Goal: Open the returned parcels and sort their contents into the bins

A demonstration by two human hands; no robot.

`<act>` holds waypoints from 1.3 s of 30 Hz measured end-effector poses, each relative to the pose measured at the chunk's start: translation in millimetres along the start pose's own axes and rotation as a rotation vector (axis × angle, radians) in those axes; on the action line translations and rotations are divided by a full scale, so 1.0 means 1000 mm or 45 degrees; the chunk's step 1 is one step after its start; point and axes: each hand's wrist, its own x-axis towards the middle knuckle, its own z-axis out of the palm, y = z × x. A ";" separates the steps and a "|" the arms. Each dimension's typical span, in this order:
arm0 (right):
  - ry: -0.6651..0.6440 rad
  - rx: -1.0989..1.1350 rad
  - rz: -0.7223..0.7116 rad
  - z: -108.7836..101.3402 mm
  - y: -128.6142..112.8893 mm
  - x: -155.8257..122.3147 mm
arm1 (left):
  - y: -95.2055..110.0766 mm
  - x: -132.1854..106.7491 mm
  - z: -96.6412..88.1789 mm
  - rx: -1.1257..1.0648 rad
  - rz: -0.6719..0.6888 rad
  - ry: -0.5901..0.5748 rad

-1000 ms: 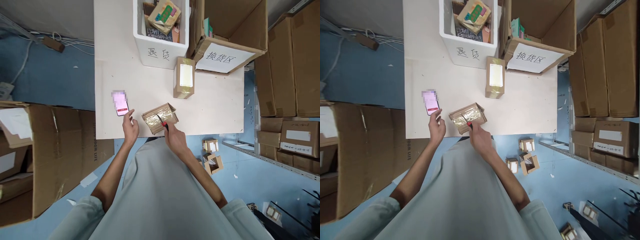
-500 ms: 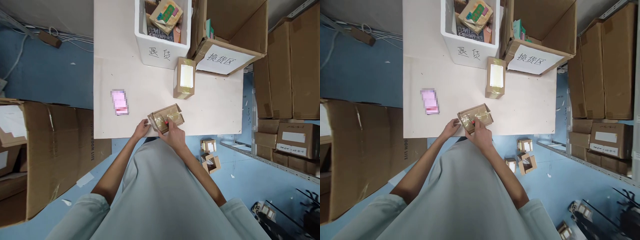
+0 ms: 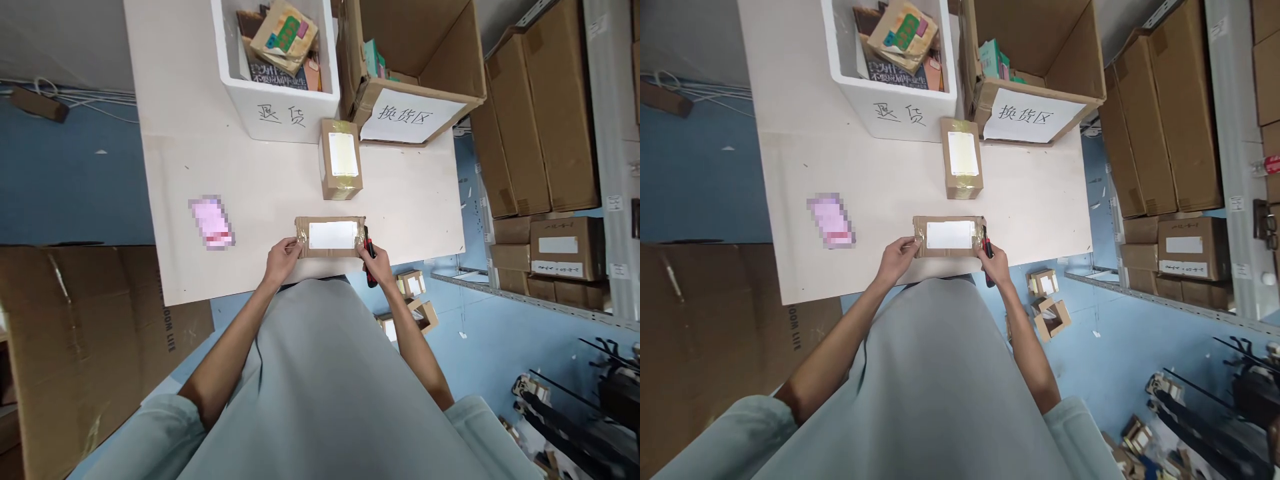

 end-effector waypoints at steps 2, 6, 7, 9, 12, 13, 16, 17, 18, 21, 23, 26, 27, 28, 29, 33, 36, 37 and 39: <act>-0.029 0.181 0.065 0.016 0.017 0.005 | 0.004 -0.008 -0.010 0.109 -0.011 0.025; -0.033 0.162 0.117 0.033 0.032 0.004 | 0.008 -0.021 -0.024 0.277 -0.018 0.054; -0.001 0.064 0.105 0.030 0.031 0.001 | 0.009 -0.023 -0.025 0.300 -0.015 0.045; 0.082 -0.197 0.072 0.021 0.021 -0.007 | 0.012 -0.026 -0.025 0.332 0.007 0.033; 0.078 -0.601 -0.045 0.006 -0.008 -0.017 | 0.015 -0.027 -0.022 0.352 0.093 0.033; 0.005 -0.715 -0.124 0.004 -0.021 -0.019 | 0.015 -0.027 -0.021 0.353 0.129 0.025; -0.312 -1.032 -0.421 0.009 -0.061 -0.017 | 0.013 -0.025 -0.019 0.361 0.217 -0.009; -0.401 -1.141 -0.494 0.014 -0.072 -0.014 | 0.012 -0.025 -0.019 0.366 0.237 -0.017; -0.476 -1.247 -0.551 0.019 -0.082 -0.011 | 0.010 -0.024 -0.019 0.372 0.251 -0.020; -0.620 -1.504 -0.660 0.035 -0.099 -0.001 | 0.006 -0.021 -0.018 0.388 0.271 -0.025; -0.659 -1.608 -0.707 0.042 -0.104 0.005 | 0.004 -0.019 -0.017 0.392 0.268 -0.022; -0.698 -1.710 -0.737 0.046 -0.108 0.009 | 0.003 -0.018 -0.016 0.398 0.260 -0.016; -0.710 -1.737 -0.740 0.047 -0.111 0.010 | 0.003 -0.017 -0.016 0.398 0.256 -0.015; -0.720 -1.760 -0.745 0.049 -0.113 0.009 | 0.003 -0.017 -0.015 0.398 0.253 -0.014; -0.725 -1.778 -0.753 0.051 -0.116 0.009 | 0.003 -0.017 -0.015 0.397 0.250 -0.014; -0.730 -1.809 -0.789 0.069 -0.128 0.007 | 0.005 -0.017 -0.015 0.407 0.234 -0.004; -0.733 -1.801 -0.799 0.075 -0.132 0.007 | 0.006 -0.018 -0.014 0.433 0.216 0.008; -0.731 -1.811 -0.784 0.072 -0.132 0.008 | 0.007 -0.018 -0.014 0.442 0.209 0.010; -0.725 -1.864 -0.710 0.055 -0.127 0.008 | 0.009 -0.019 -0.013 0.462 0.187 0.010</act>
